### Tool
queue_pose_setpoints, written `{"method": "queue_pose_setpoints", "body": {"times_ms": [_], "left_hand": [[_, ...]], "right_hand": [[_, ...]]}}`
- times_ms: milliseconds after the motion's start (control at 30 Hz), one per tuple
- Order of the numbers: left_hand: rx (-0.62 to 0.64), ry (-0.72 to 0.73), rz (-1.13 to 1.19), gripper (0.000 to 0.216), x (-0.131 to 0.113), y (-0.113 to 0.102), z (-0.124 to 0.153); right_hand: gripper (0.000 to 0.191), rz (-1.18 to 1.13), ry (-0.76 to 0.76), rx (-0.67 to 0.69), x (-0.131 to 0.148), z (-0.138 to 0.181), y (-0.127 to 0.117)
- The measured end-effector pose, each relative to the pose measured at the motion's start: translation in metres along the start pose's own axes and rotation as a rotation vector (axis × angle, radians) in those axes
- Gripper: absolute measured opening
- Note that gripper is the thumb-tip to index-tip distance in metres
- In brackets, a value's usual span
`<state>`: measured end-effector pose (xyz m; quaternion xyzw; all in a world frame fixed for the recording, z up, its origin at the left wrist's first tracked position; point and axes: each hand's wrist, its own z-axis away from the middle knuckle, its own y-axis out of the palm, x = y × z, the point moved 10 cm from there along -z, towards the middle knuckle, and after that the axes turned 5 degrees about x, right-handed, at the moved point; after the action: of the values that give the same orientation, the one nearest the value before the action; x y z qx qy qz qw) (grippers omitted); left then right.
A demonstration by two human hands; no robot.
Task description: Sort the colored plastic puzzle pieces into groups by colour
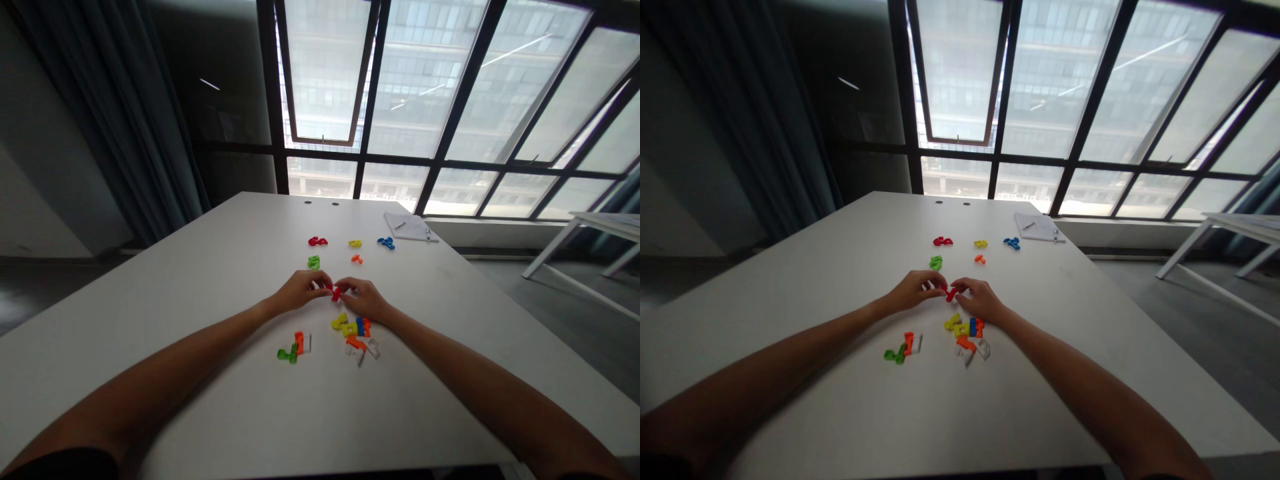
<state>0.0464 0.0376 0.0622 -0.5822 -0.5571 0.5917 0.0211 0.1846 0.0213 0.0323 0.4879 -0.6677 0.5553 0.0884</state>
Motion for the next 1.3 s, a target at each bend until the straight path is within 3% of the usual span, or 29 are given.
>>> {"method": "queue_pose_setpoints", "body": {"times_ms": [67, 167, 800, 1300], "left_hand": [[-0.066, -0.060, 0.039, 0.028, 0.019, 0.003, 0.001], [-0.078, -0.088, 0.045, 0.025, 0.028, 0.011, 0.005], [-0.137, -0.102, -0.201, 0.023, 0.017, 0.006, 0.012], [-0.147, -0.066, -0.244, 0.026, 0.009, 0.006, 0.013]], "right_hand": [[0.039, -0.009, -0.021, 0.012, 0.001, 0.001, 0.001], [0.039, 0.019, -0.027, 0.000, 0.002, 0.001, 0.000], [0.037, 0.117, -0.113, -0.108, 0.013, 0.005, -0.009], [0.035, 0.136, -0.167, -0.152, 0.017, 0.006, -0.012]]}}
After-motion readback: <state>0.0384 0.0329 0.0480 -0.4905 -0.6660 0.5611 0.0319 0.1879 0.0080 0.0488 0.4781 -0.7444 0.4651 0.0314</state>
